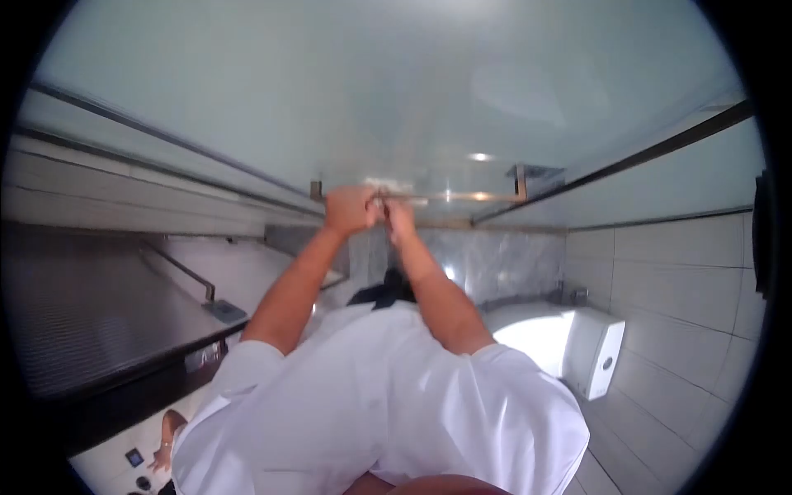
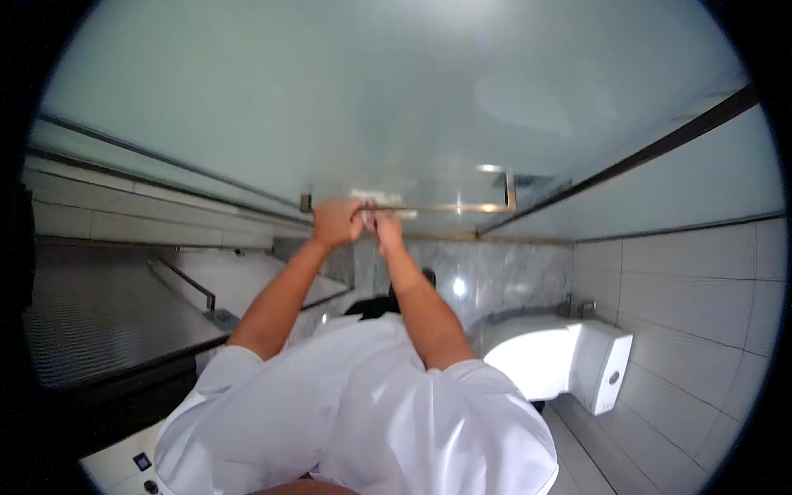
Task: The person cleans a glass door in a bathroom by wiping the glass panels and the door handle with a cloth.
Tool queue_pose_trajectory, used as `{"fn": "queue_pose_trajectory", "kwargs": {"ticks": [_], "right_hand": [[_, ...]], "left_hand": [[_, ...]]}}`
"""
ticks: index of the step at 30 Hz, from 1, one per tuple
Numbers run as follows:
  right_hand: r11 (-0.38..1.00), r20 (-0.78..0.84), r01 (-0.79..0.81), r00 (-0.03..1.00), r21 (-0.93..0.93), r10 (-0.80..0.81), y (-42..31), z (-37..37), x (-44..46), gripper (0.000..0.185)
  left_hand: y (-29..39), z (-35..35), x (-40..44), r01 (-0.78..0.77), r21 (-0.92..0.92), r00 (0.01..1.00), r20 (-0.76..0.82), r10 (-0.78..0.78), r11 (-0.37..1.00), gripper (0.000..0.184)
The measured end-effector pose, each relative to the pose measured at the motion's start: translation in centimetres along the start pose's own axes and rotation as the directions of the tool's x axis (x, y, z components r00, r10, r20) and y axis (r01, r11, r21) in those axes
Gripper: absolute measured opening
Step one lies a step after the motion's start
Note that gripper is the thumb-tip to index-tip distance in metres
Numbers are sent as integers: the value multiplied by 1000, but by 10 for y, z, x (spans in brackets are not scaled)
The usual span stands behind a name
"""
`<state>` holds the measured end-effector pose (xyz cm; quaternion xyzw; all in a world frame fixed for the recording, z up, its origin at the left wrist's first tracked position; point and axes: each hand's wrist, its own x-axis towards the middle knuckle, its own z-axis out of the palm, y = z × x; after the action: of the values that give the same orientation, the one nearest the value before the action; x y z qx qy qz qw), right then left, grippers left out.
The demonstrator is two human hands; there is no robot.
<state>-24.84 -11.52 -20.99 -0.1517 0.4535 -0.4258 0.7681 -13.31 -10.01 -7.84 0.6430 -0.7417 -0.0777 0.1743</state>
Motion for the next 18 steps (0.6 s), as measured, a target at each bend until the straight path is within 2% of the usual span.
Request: {"fn": "queue_pose_trajectory", "kwargs": {"ticks": [1, 3, 5, 7, 8, 10, 12, 13, 15, 16, 18], "right_hand": [[993, 59, 1, 998, -115, 6, -19, -8, -5, 12], [985, 95, 163, 981, 58, -168, -44, -30, -17, 17], [947, -48, 162, 987, 278, -155, -60, -78, -6, 22], [853, -176, 277, 959, 442, -220, -109, -82, -32, 30], [822, -168, 270, 962, 502, -213, -121, -106, -30, 34], [789, -162, 257, 966, 559, -200, -139, -128, -27, 37], [735, -246, 355, 934, 578, -258, -149, -127, -29, 36], [732, -250, 353, 935, 583, -252, -137, -130, -20, 36], [730, -104, 301, 947, 614, -303, -105, -124, 2, 37], [731, -53, 250, 958, 635, -282, -89, -108, 4, 35], [787, -89, 171, 985, 593, -147, -80, -49, -21, 33]], "left_hand": [[-1, -2, 2, -14, -1, 1000, -25, 14, 1000, 13], [2, -4, 1, -52, -6, 995, -90, 51, 999, 11], [3, -9, -2, -27, -7, 998, -61, 27, 1000, 11], [0, -8, 3, -19, 4, 999, -50, 19, 1000, 11], [0, -7, 2, -31, 10, 997, -66, 32, 999, 11], [-2, -2, 1, -39, 16, 996, -76, 40, 999, 11], [-6, 0, 0, -28, 14, 999, -44, 29, 1000, 11], [-4, -1, -1, -30, 18, 999, -36, 31, 999, 11], [-2, -2, 1, -16, -2, 999, -44, 16, 1000, 11], [0, -3, 1, -18, -1, 999, -41, 18, 1000, 11], [2, -5, 2, -11, 45, 999, -34, 13, 999, 10]]}}
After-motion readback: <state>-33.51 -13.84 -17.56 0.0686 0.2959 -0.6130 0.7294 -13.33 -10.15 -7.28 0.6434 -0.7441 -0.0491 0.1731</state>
